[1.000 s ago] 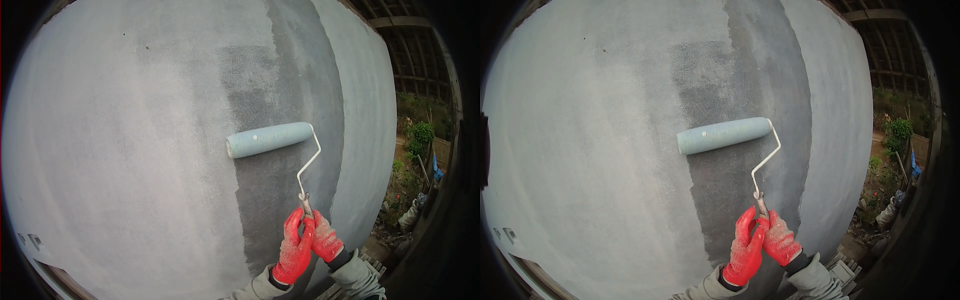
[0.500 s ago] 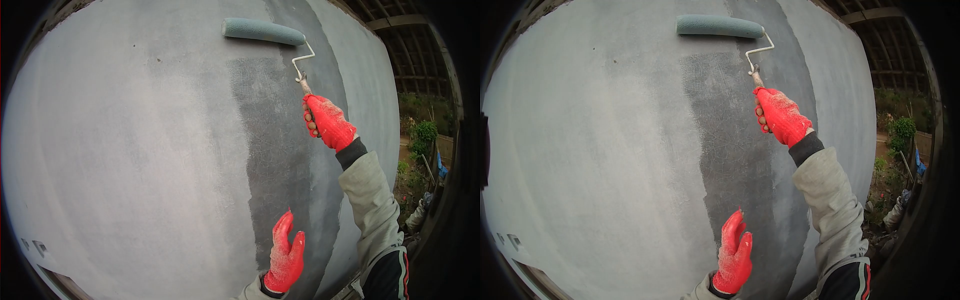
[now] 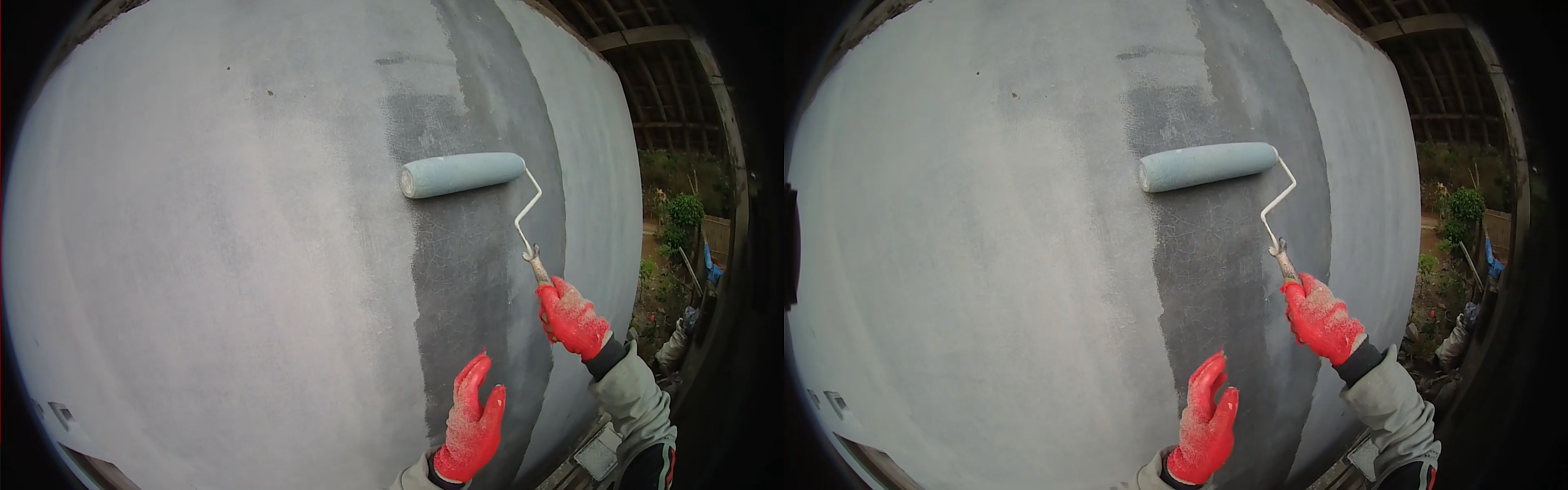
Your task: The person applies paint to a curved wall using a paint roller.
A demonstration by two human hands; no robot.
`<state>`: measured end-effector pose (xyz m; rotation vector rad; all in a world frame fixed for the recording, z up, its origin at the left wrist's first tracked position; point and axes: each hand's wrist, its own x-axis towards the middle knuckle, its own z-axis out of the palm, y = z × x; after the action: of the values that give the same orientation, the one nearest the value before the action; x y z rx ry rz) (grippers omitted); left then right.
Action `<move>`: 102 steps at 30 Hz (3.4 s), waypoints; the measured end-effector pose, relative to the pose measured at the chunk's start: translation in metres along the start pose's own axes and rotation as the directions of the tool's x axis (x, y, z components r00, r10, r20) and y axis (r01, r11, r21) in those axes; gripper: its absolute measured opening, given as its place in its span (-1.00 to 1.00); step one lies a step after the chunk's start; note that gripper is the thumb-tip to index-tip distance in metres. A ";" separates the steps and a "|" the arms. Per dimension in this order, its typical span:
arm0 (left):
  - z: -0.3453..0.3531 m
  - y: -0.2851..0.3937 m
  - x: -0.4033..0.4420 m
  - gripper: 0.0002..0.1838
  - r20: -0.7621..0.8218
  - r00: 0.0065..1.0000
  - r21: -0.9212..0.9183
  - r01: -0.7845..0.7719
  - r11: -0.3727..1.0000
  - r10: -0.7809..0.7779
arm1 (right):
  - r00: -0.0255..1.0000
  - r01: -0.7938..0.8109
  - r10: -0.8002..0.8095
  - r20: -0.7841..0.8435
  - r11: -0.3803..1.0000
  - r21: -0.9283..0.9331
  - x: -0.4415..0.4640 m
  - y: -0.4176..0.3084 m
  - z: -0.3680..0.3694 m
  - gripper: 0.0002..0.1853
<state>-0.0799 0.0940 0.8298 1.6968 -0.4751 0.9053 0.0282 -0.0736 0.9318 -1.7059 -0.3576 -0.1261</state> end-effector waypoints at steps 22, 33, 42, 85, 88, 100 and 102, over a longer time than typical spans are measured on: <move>0.068 0.003 0.022 -0.47 0.082 0.996 -0.011 -0.039 0.999 0.039 | 0.995 -0.006 0.006 0.098 1.000 0.001 -0.024 0.041 -0.018 -0.73; 0.064 0.009 0.036 -0.47 0.024 1.000 0.057 -0.018 0.998 0.017 | 0.953 0.180 -0.275 0.130 0.855 0.486 0.059 -0.068 -0.043 -0.83; 0.063 -0.009 0.040 -0.47 -0.016 0.999 0.023 -0.029 0.999 0.030 | 0.992 0.110 -0.116 0.054 0.988 0.106 0.039 -0.011 -0.050 -0.81; 0.120 -0.060 0.042 -0.51 0.061 0.968 -0.138 0.250 0.958 -0.244 | 0.997 -0.046 0.046 0.060 0.999 0.008 -0.008 0.143 -0.050 -0.78; 0.124 -0.062 0.044 -0.50 0.113 0.927 -0.197 0.375 0.906 -0.358 | 0.997 -0.034 0.042 0.067 0.993 -0.117 -0.011 0.162 -0.047 -0.77; 0.136 -0.051 0.055 -0.46 0.113 0.911 -0.333 0.412 0.849 -0.397 | 0.989 0.142 -0.146 -0.008 0.975 -0.170 0.011 0.131 -0.043 -0.78; 0.138 -0.051 0.056 -0.46 0.123 0.891 -0.328 0.453 0.829 -0.438 | 0.995 -0.012 0.016 0.098 0.999 -0.046 0.002 0.138 -0.043 -0.78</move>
<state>0.0360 -0.0117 0.8261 1.4129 -0.2287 0.4115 0.0770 -0.1328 0.8096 -1.7633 -0.4185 -0.0403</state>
